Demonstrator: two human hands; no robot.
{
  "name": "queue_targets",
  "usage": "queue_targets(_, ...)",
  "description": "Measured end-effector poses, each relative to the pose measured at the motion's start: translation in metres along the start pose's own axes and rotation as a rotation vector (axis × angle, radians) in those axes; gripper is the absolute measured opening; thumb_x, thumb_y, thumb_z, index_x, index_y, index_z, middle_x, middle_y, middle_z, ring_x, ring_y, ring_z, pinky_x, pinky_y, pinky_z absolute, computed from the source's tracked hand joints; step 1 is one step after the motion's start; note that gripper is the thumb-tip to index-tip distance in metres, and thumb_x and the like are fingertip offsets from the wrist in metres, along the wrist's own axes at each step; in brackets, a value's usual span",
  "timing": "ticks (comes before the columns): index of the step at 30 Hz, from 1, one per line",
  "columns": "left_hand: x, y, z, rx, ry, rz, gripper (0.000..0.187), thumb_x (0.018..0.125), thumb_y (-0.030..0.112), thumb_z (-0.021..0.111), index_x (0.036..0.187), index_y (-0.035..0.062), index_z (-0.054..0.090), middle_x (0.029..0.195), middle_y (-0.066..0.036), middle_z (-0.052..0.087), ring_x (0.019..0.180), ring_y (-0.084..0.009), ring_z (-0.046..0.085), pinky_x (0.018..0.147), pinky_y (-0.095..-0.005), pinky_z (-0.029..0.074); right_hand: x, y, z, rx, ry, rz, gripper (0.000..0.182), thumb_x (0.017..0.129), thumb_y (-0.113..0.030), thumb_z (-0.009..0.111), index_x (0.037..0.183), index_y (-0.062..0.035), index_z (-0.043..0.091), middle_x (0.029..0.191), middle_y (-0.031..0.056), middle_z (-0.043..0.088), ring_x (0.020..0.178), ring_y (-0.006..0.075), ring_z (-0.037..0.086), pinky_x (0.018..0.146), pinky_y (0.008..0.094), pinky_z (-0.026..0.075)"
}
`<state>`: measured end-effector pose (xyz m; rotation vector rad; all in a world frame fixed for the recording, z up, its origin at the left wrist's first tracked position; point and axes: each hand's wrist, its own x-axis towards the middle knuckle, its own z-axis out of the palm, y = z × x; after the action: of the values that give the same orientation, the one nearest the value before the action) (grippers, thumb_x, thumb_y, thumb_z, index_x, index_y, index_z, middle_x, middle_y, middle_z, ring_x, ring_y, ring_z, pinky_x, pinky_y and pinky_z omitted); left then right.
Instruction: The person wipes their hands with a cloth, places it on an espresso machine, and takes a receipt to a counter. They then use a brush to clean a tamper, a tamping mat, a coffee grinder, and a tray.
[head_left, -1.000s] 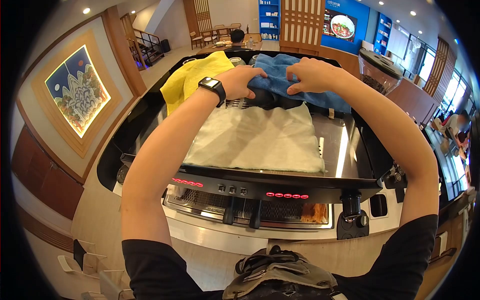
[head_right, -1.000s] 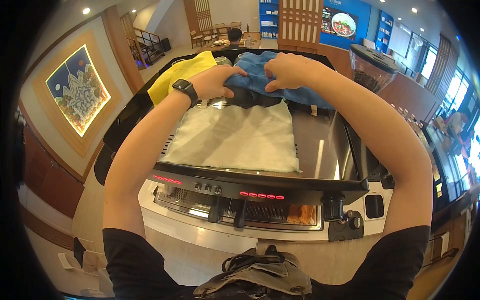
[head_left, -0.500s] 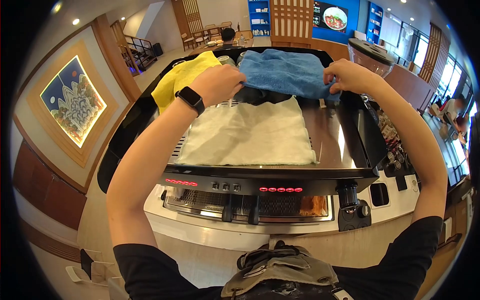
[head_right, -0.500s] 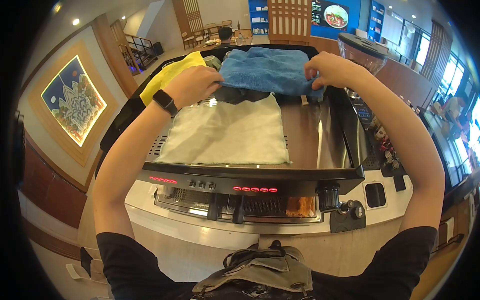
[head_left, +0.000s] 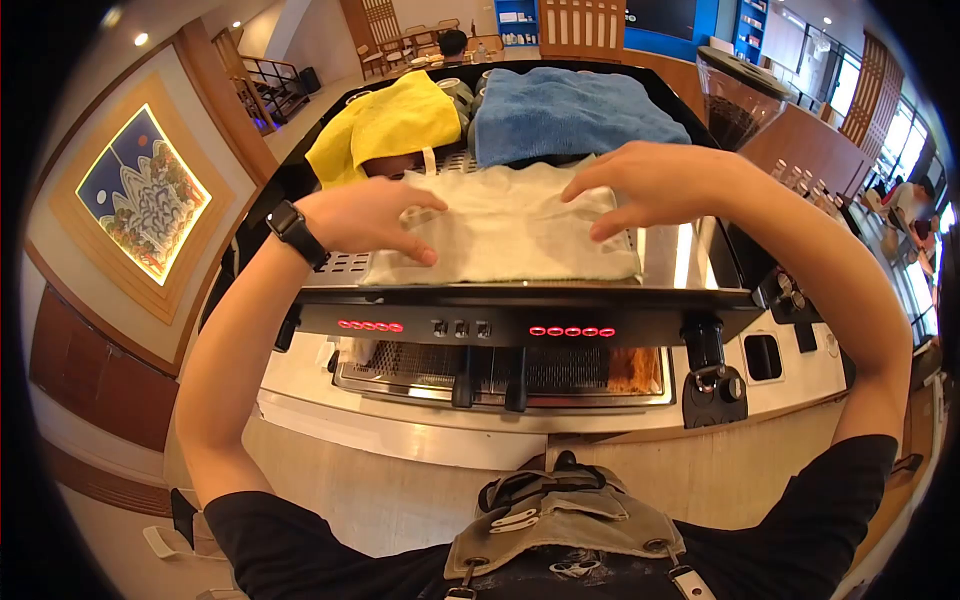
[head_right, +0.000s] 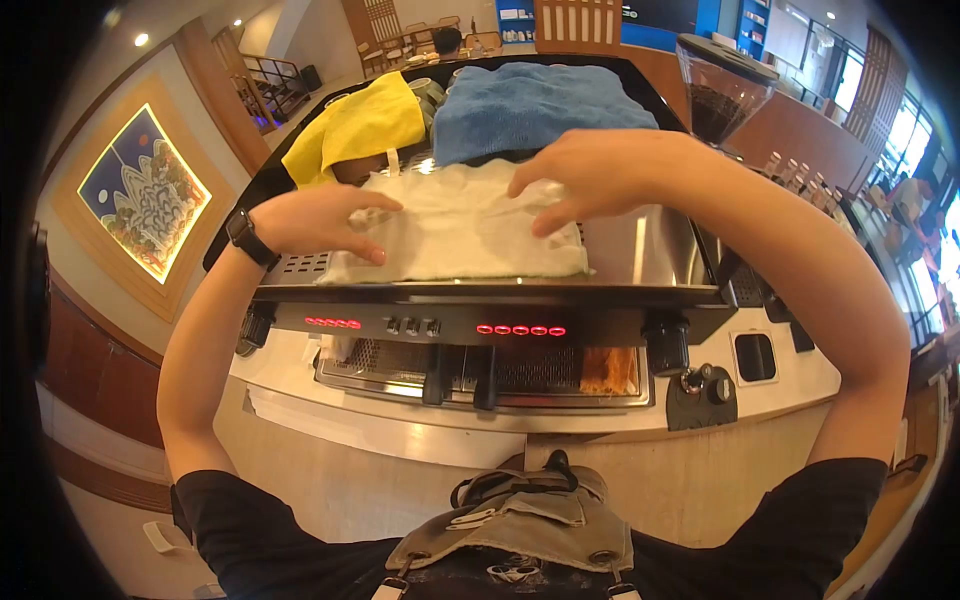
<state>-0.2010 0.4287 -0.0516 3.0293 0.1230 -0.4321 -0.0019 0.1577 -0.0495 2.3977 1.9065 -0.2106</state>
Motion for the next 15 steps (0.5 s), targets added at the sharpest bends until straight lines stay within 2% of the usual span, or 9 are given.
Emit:
queue_targets(3, 0.006, -0.027, 0.029, -0.103, 0.106, 0.120, 0.070, 0.092, 0.051, 0.074, 0.146, 0.0102, 0.056, 0.142, -0.018, 0.062, 0.123, -0.0360, 0.063, 0.104, -0.0431, 0.049, -0.002, -0.029, 0.002, -0.108, -0.141, 0.201, 0.070, 0.088, -0.052, 0.076, 0.147, -0.0174, 0.059, 0.138, 0.0143, 0.066, 0.132, 0.0344, 0.057, 0.111, 0.0511, 0.045)
queue_targets(4, 0.009, -0.029, 0.032, -0.087, 0.118, 0.174, 0.071, 0.094, 0.055, 0.071, 0.149, 0.0127, 0.054, 0.146, -0.018, 0.059, 0.125, -0.0356, 0.062, 0.105, -0.0432, 0.049, -0.005, -0.027, 0.003, -0.075, -0.148, 0.240, 0.071, 0.087, -0.051, 0.077, 0.149, -0.0225, 0.057, 0.138, 0.0140, 0.066, 0.133, 0.0346, 0.056, 0.118, 0.0565, 0.035)
queue_targets(7, 0.014, -0.014, 0.039, -0.091, 0.126, 0.167, 0.069, 0.098, 0.057, 0.065, 0.150, 0.0147, 0.052, 0.148, -0.017, 0.058, 0.126, -0.0366, 0.061, 0.105, -0.0439, 0.049, -0.021, -0.003, 0.009, -0.121, -0.226, 0.271, 0.074, 0.086, -0.056, 0.076, 0.151, -0.0287, 0.055, 0.146, 0.0138, 0.061, 0.146, 0.0371, 0.044, 0.125, 0.0618, 0.019)
queue_targets(8, 0.014, -0.003, 0.038, -0.111, 0.071, 0.137, 0.070, 0.100, 0.060, 0.059, 0.153, 0.0150, 0.049, 0.154, -0.017, 0.052, 0.131, -0.0394, 0.058, 0.110, -0.0449, 0.047, -0.031, -0.001, 0.008, -0.085, -0.218, 0.287, 0.075, 0.084, -0.053, 0.078, 0.150, -0.0269, 0.055, 0.148, 0.0136, 0.060, 0.146, 0.0342, 0.045, 0.127, 0.0609, 0.007)
queue_targets(11, 0.030, 0.012, 0.049, -0.072, 0.202, 0.295, 0.072, 0.101, 0.062, 0.056, 0.154, 0.0149, 0.047, 0.157, -0.018, 0.049, 0.136, -0.0413, 0.055, 0.113, -0.0454, 0.044, -0.054, 0.000, 0.002, -0.114, -0.282, 0.418, 0.076, 0.082, -0.049, 0.082, 0.150, -0.0244, 0.056, 0.149, 0.0121, 0.059, 0.145, 0.0309, 0.047, 0.126, 0.0634, 0.008)
queue_targets(12, 0.033, 0.018, 0.049, -0.066, 0.217, 0.334, 0.074, 0.101, 0.065, 0.054, 0.155, 0.0144, 0.047, 0.158, -0.019, 0.048, 0.139, -0.0421, 0.051, 0.116, -0.0454, 0.042, -0.061, 0.005, 0.003, -0.110, -0.281, 0.456, 0.076, 0.079, -0.045, 0.085, 0.148, -0.0237, 0.059, 0.148, 0.0111, 0.060, 0.144, 0.0298, 0.050, 0.125, 0.0668, 0.008)
queue_targets(15, 0.049, 0.022, 0.059, -0.007, 0.354, 0.430, 0.076, 0.101, 0.067, 0.051, 0.149, 0.0077, 0.052, 0.146, -0.017, 0.057, 0.131, -0.0411, 0.057, 0.109, -0.0474, 0.048, -0.077, 0.013, 0.010, -0.234, -0.249, 0.484, 0.080, 0.075, -0.038, 0.088, 0.147, -0.0220, 0.058, 0.137, 0.0104, 0.069, 0.136, 0.0311, 0.057, 0.125, 0.0652, 0.006)
